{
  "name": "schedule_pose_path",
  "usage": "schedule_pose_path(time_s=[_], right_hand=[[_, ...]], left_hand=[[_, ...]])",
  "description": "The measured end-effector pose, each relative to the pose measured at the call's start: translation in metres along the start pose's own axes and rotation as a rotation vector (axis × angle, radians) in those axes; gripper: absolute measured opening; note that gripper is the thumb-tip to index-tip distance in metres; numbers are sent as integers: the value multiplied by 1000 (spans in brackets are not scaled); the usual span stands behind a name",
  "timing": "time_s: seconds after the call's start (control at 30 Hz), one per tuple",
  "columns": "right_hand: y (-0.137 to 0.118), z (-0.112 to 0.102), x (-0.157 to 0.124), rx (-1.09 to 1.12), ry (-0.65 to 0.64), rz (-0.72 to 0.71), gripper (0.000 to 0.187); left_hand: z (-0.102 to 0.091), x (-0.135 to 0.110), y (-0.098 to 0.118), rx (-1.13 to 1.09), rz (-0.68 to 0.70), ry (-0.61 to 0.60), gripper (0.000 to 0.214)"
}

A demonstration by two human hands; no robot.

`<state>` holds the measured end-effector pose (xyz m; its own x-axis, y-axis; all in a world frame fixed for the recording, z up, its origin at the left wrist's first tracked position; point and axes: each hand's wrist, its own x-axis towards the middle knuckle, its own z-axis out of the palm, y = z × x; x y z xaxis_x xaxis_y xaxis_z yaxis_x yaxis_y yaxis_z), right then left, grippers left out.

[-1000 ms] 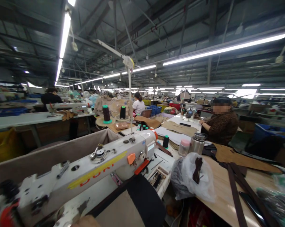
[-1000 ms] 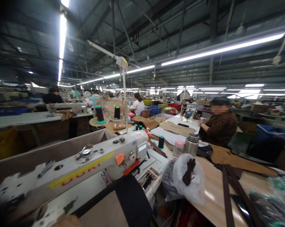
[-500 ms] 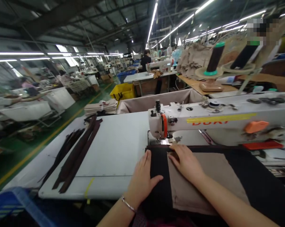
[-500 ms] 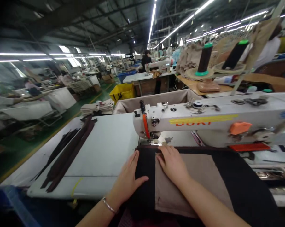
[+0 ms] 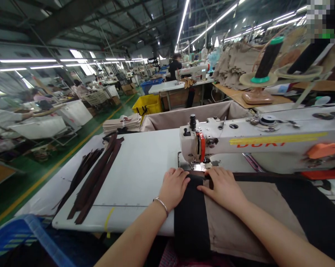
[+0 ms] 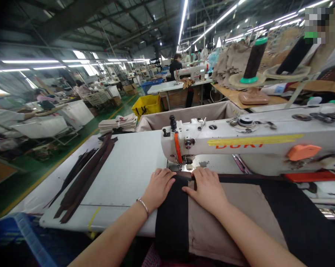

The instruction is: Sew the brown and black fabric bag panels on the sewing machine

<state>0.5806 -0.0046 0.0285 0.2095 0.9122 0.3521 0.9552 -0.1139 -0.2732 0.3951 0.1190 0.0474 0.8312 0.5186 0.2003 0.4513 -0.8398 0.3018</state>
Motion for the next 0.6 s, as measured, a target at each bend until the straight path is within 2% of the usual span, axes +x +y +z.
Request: schedule_pose_path(time_s=[0.07, 0.17, 0.27, 0.33, 0.4, 0.47, 0.53, 0.6], right_hand=[[-11, -15, -5, 34, -62, -75, 27], [-20, -45, -25, 110, -155, -203, 28], [-1, -68, -41, 42, -127, -148, 27], [22, -67, -41, -59, -72, -60, 29], [40, -54, -33, -106, -55, -19, 34], [48, -37, -24, -101, -60, -18, 35], [47, -28, -20, -91, -58, -21, 36], [43, -29, -24, -75, -55, -18, 39]], left_hand=[[2, -2, 0, -7, -5, 7, 36], [3, -5, -4, -17, -18, 3, 37], [1, -6, -7, -21, -31, -9, 37], [-1, -7, -7, -18, -35, -16, 38], [-4, -8, -3, -10, -47, -16, 40], [-4, -11, 7, 17, -52, 2, 44], [-2, -16, 19, 62, 31, -10, 56], [4, -22, 30, 114, 195, -72, 64]])
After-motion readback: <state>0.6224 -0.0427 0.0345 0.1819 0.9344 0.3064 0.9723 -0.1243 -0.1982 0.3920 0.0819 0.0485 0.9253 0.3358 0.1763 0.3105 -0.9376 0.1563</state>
